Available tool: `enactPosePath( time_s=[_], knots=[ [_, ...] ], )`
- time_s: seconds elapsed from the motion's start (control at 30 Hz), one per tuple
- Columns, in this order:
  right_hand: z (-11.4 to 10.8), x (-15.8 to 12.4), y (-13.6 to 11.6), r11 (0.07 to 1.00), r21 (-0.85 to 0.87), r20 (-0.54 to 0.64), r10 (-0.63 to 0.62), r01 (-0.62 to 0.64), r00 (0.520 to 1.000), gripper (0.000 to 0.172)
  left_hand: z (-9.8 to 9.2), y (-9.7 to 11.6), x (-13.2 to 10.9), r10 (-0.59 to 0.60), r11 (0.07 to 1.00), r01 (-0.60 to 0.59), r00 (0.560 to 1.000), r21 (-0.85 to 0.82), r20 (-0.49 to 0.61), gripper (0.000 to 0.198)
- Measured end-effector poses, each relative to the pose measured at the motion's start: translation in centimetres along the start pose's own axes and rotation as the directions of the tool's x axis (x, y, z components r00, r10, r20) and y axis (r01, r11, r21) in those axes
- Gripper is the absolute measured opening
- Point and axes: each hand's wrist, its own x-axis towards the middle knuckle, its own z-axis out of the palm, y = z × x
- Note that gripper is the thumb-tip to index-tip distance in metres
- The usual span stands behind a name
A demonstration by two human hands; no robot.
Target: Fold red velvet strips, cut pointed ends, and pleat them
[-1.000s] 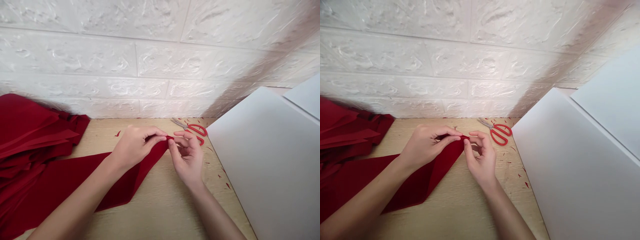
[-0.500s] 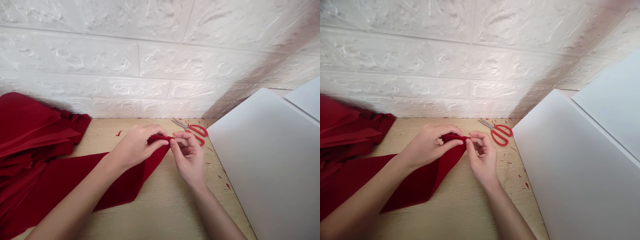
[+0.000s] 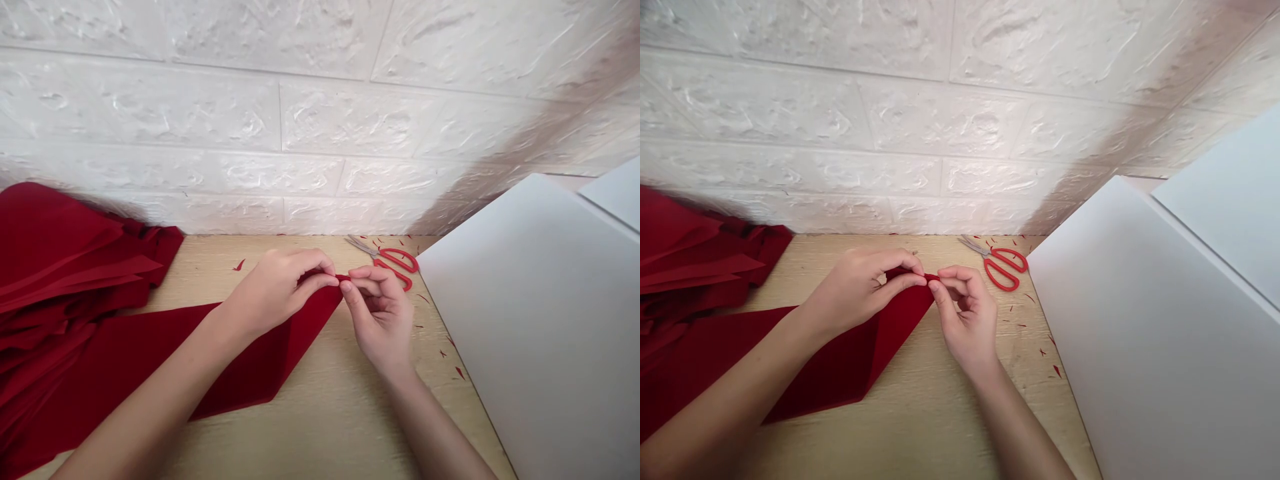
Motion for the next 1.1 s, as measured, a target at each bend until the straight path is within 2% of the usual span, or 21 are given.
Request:
enactPosePath(
  time_s=[0.33,0.5,0.67,0.97,1.1],
  knots=[
    [-0.07,0.07,-0.21,1.0,-0.01,-0.006,-0.015,0.015,1.0,0.012,0.38,0.0,-0.13,0.008,1.0,-0.008,1.0,0.026,-0.017,0.018],
    [-0.2,0.12,-0.25,1.0,0.002,0.002,-0.015,0.015,1.0,0.01,0.35,0.13,-0.06,-0.024,1.0,0.025,1.0,-0.001,0.003,0.012],
    [-0.26,0.09,-0.46,1.0,0.017,0.057,-0.027,0.026,0.998,0.019,0.07,0.65,0.01,0.031,0.996,-0.027,0.998,-0.087,0.046,0.012],
    [-0.16,0.01,-0.48,0.998,0.054,0.093,-0.016,0.011,0.996,0.02,0.41,0.12,-0.17,0.096,0.995,-0.095,0.995,-0.036,0.006,0.014],
    [-0.18,-0.08,-0.5,0.998,0.057,0.119,-0.01,0.004,0.993,0.022,0.17,0.45,-0.15,0.03,0.999,-0.03,0.999,-0.041,0.016,0.013]
  ],
)
